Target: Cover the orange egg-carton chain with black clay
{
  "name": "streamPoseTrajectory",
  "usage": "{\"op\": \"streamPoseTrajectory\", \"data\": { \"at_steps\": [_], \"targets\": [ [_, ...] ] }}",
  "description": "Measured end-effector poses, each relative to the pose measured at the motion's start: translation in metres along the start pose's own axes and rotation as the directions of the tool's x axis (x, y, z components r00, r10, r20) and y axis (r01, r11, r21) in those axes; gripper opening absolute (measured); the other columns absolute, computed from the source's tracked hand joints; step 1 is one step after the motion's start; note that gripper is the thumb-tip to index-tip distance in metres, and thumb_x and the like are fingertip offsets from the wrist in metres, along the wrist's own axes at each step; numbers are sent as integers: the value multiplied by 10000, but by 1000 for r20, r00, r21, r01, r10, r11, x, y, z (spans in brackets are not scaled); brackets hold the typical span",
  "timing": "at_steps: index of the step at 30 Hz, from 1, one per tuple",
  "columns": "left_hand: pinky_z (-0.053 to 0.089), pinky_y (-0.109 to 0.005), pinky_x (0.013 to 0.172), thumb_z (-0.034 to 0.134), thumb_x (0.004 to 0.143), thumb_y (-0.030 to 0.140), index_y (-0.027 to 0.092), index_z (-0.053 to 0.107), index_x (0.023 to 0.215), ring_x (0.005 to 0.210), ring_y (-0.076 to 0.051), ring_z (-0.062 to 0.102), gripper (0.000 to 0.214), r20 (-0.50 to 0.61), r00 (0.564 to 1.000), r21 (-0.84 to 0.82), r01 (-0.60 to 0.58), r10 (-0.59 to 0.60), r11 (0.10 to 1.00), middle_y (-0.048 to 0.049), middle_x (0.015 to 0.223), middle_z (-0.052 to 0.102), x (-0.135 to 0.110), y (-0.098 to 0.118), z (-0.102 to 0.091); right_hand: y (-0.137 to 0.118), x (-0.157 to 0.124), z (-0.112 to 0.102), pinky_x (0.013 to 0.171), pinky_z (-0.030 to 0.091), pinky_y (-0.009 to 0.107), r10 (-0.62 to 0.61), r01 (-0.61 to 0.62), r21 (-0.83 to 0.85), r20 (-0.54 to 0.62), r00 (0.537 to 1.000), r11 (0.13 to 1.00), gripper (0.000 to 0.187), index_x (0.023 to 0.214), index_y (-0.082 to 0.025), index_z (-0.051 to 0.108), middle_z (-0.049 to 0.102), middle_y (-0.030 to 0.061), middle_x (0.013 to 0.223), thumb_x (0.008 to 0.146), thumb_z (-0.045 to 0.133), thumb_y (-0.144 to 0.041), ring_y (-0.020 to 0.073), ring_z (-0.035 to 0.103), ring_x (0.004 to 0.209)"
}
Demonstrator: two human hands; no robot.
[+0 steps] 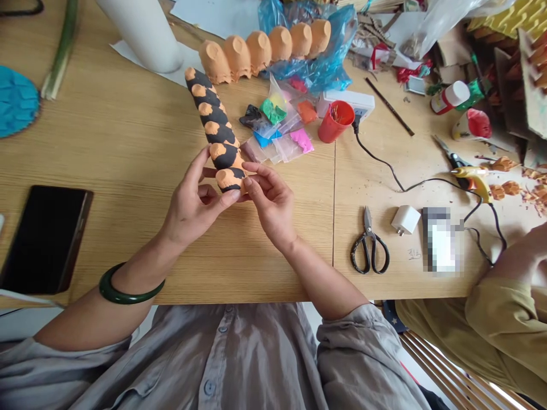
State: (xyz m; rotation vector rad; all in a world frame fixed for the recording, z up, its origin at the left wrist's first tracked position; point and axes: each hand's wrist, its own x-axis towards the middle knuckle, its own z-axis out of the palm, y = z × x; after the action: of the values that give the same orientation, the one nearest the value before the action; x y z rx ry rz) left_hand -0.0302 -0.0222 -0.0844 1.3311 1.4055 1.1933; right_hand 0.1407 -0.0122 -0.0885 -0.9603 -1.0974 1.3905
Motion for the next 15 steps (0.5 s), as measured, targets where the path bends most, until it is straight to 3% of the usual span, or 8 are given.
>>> {"op": "streamPoseTrajectory", "data": {
  "at_steps": [7, 15],
  "targets": [
    [626, -277, 734, 937, 821, 541, 265, 563, 1589, 941, -219, 793, 898, 79, 992, -301, 117, -98, 946, -83, 1148, 810, -2, -2, 10, 5, -2, 1, 807, 714, 341, -49, 51, -16, 72, 996, 999, 391, 1311, -302, 716, 799, -21, 921, 1006, 763, -543, 159, 772, 819],
    [612, -266, 726, 960, 812, 533, 266, 570, 1549, 934, -207, 790, 876, 40, 995, -329, 96, -87, 940, -75, 1171, 807, -5, -4, 13, 8, -4, 1, 830, 727, 352, -39, 42, -40, 69, 997, 998, 438, 1358, -305, 696, 796, -11, 935, 1008, 747, -563, 170, 787, 853]
  ]
}}
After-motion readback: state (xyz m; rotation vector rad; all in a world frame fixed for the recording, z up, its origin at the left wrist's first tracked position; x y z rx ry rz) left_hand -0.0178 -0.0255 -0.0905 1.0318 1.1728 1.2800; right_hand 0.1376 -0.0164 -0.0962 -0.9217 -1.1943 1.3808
